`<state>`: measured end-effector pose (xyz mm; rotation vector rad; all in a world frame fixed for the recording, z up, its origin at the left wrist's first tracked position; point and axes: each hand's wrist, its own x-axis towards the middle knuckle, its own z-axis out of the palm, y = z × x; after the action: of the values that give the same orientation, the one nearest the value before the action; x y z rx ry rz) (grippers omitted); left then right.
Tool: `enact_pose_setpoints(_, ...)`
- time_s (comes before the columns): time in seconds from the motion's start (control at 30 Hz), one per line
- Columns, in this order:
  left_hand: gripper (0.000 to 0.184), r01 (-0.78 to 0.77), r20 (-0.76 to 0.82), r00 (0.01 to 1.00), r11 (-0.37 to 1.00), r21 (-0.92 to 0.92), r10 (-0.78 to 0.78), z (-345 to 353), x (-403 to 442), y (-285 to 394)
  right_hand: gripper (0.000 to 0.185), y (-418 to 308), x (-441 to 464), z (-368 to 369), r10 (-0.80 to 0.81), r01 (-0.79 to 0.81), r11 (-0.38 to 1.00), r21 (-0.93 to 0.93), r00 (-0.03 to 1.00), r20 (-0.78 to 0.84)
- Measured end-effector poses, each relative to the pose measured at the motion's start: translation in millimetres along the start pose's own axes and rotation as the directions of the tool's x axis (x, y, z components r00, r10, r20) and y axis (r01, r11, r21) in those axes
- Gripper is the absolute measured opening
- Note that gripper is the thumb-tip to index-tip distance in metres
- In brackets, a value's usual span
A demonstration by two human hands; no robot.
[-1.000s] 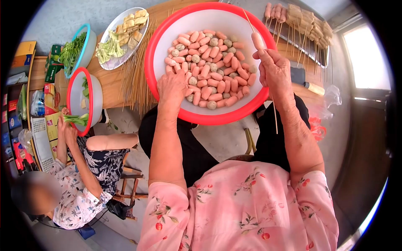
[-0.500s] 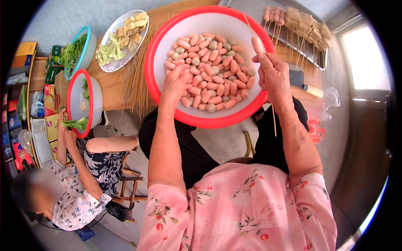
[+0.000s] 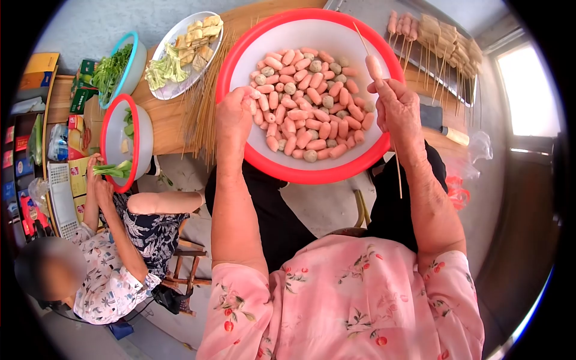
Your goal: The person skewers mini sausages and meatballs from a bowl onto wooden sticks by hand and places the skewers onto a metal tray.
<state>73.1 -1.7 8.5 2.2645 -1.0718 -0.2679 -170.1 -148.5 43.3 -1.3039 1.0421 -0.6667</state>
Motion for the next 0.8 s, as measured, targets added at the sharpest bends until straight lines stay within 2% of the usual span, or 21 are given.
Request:
enact_pose_setpoints(0.03, 0.024, -0.001, -0.002, 1.0, 1.0, 0.0, 0.001, 1, 0, 2, 0.035, 1, 0, 1, -0.002, 0.002, 1.0, 0.011, 1.0, -0.002)
enact_pose_setpoints(0.1, 0.021, -0.143, 0.096, 0.987, 0.979, 0.146, 0.13, 5, -2, 6, 0.035, 2, 0, 0, -0.004, 0.004, 1.0, 0.006, 1.0, 0.003)
enact_pose_setpoints(0.13, 0.021, -0.141, 0.093, 0.987, 0.979, 0.147, 0.128, 10, -3, 5, 0.035, 2, -1, 0, -0.006, 0.006, 1.0, 0.0, 1.0, 0.007)
enact_pose_setpoints(0.2, 0.022, -0.172, 0.271, 0.958, 0.948, 0.268, 0.098, 26, -6, -7, 0.034, 1, -1, -1, 0.005, -0.005, 1.0, -0.012, 1.0, 0.013)
enact_pose_setpoints(0.23, 0.02, -0.223, 0.209, 0.963, 0.936, 0.271, 0.169, 35, -10, -8, 0.033, 0, -1, -1, 0.018, -0.017, 1.0, -0.025, 1.0, 0.016)
enact_pose_setpoints(0.33, 0.018, -0.203, 0.138, 0.977, 0.914, 0.352, 0.164, 46, -12, 0, 0.031, 5, 1, -3, -0.002, 0.002, 1.0, 0.006, 1.0, 0.004)
enact_pose_setpoints(0.37, 0.019, -0.156, 0.223, 0.972, 0.911, 0.381, 0.073, 44, -9, 3, 0.031, 5, 0, -3, -0.007, 0.007, 1.0, 0.004, 1.0, 0.003)
enact_pose_setpoints(0.4, 0.019, -0.158, 0.217, 0.973, 0.912, 0.38, 0.078, 40, -6, 9, 0.03, 5, -1, -4, -0.009, 0.009, 1.0, 0.015, 1.0, 0.008)
enact_pose_setpoints(0.47, 0.024, -0.033, 0.378, 0.912, 0.888, 0.458, -0.161, 35, -3, 17, 0.03, 4, -2, -3, -0.016, 0.016, 1.0, 0.026, 1.0, 0.012)
enact_pose_setpoints(0.5, 0.024, -0.036, 0.374, 0.914, 0.889, 0.456, -0.156, 35, -6, 17, 0.029, 3, -2, -3, 0.003, -0.003, 1.0, 0.016, 1.0, 0.007)
enact_pose_setpoints(0.57, 0.025, -0.028, 0.211, 0.977, 0.973, 0.231, -0.022, 36, -16, 15, 0.026, 1, -4, -3, 0.028, -0.029, 1.0, 0.001, 1.0, 0.011)
enact_pose_setpoints(0.6, 0.025, -0.032, 0.206, 0.978, 0.973, 0.228, -0.016, 35, -22, 20, 0.026, 4, -5, -3, 0.021, -0.021, 1.0, 0.0, 1.0, 0.009)
enact_pose_setpoints(0.67, 0.025, -0.097, 0.172, 0.979, 0.992, -0.087, 0.111, 35, -37, 39, 0.025, 12, -9, 0, -0.028, 0.029, 0.999, -0.018, 0.998, 0.061)
enact_pose_setpoints(0.7, 0.025, -0.1, 0.161, 0.98, 0.991, -0.09, 0.114, 36, -44, 46, 0.023, 13, -12, 6, 0.005, -0.004, 1.0, -0.013, 0.997, 0.075)
enact_pose_setpoints(0.73, 0.025, -0.216, 0.073, 0.97, 0.959, -0.185, 0.233, 37, -51, 52, 0.022, 8, -19, 12, 0.056, -0.057, 0.998, 0.004, 0.992, 0.109)
enact_pose_setpoints(0.77, 0.026, -0.332, -0.023, 0.941, 0.904, -0.268, 0.339, 37, -60, 58, 0.021, 15, -24, 20, 0.004, -0.011, 0.999, 0.046, 0.99, 0.141)
enact_pose_setpoints(0.8, 0.026, -0.339, -0.031, 0.938, 0.9, -0.273, 0.344, 38, -66, 63, 0.02, 20, -27, 27, -0.053, 0.039, 0.995, 0.087, 0.984, 0.167)
